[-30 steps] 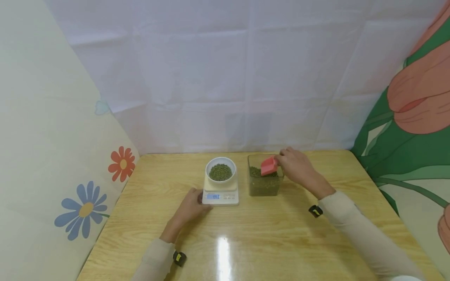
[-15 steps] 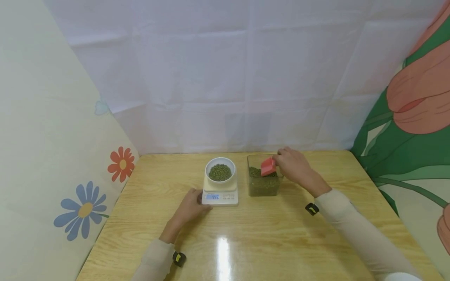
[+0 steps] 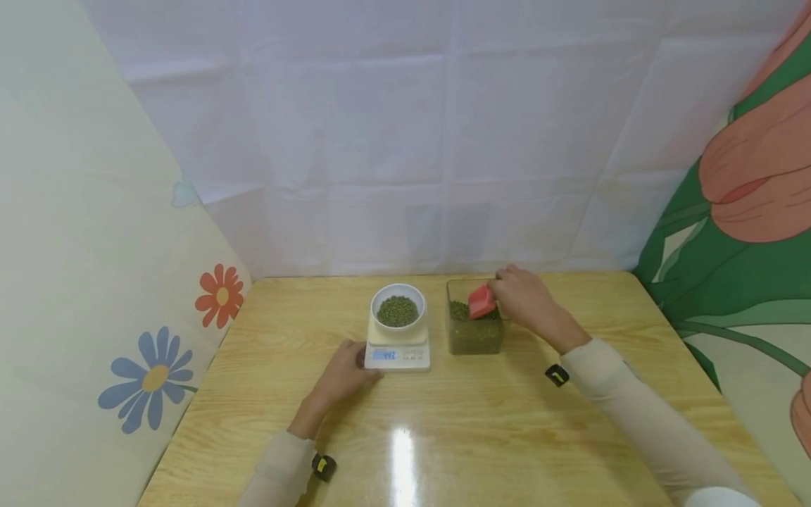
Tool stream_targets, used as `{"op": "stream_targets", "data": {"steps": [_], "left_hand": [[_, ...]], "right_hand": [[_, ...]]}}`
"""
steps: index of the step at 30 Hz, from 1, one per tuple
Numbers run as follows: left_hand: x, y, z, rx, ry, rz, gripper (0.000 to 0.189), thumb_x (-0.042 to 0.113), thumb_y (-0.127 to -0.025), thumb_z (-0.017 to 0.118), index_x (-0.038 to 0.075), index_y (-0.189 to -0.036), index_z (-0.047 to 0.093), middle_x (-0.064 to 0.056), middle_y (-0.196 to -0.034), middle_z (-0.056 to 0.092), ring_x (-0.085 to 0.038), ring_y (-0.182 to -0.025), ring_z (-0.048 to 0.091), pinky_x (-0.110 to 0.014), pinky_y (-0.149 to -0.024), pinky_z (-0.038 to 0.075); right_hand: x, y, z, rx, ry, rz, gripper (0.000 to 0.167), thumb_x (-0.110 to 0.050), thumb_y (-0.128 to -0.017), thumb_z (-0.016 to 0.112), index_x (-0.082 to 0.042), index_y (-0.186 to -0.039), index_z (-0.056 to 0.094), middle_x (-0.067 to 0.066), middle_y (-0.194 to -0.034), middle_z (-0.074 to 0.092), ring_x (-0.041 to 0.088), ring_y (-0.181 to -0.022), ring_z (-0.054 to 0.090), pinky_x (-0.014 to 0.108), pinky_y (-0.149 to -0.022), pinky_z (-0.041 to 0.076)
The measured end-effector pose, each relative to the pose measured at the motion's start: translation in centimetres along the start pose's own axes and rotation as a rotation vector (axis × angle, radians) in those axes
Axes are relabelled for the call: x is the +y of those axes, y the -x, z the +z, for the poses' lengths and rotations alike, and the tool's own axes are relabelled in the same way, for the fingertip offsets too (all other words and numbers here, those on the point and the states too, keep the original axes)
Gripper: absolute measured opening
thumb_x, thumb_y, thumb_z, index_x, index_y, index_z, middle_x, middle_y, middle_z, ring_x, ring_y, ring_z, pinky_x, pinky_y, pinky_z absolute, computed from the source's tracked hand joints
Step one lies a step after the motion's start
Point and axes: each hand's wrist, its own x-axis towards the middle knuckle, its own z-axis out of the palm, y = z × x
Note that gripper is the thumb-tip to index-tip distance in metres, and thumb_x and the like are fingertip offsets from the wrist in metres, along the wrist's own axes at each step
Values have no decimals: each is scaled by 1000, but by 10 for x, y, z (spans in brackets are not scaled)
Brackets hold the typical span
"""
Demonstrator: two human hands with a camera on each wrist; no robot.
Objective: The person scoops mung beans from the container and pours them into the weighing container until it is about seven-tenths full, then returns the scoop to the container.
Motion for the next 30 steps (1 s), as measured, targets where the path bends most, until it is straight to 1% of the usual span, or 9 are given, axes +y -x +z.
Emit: {"op": "stream_targets", "data": {"steps": [7, 13, 18, 22, 30], "left_hand": [[0, 0, 0, -1, 4, -5, 63, 22, -82, 91, 2, -138, 68, -11, -115, 60, -22, -102, 56, -50, -102, 55], [1, 1, 0, 0, 6, -10, 63, 22, -83, 90, 2, -138, 68, -10, -114, 59, -22, -101, 56, -49, -101, 55], [1, 1, 0, -3, -8, 1, 62, 22, -83, 90, 2, -137, 68, -10, -113, 59, -21, -100, 55, -48, -99, 55], [1, 0, 0, -3, -15, 8, 62, 23, -82, 90, 1, -136, 69, -11, -113, 59, -21, -99, 54, -47, -97, 55], [0, -1, 0, -6, -6, 5, 63, 23, -81, 91, 0, -136, 69, -11, -113, 59, -21, -99, 54, -45, -94, 55]], "right_hand": [[0, -2, 5, 4, 33, -11, 17, 5, -90, 76, -1, -106, 80, 13, -92, 72, 26, -80, 59, 37, -69, 55], [-2, -3, 6, -6, 45, -20, 17, 7, -91, 74, 0, -105, 79, 13, -93, 73, 26, -80, 58, 36, -70, 54], [-3, -3, 8, -13, 47, -14, 16, 7, -90, 75, 0, -105, 78, 12, -94, 73, 25, -80, 58, 35, -69, 54], [-3, -3, 10, -2, 46, -16, 16, 7, -89, 76, 0, -103, 78, 11, -93, 73, 25, -79, 58, 35, -68, 54], [-3, -4, 16, 13, 26, -25, 14, 3, -90, 77, 0, -104, 78, 12, -96, 73, 27, -84, 62, 38, -74, 58]]}}
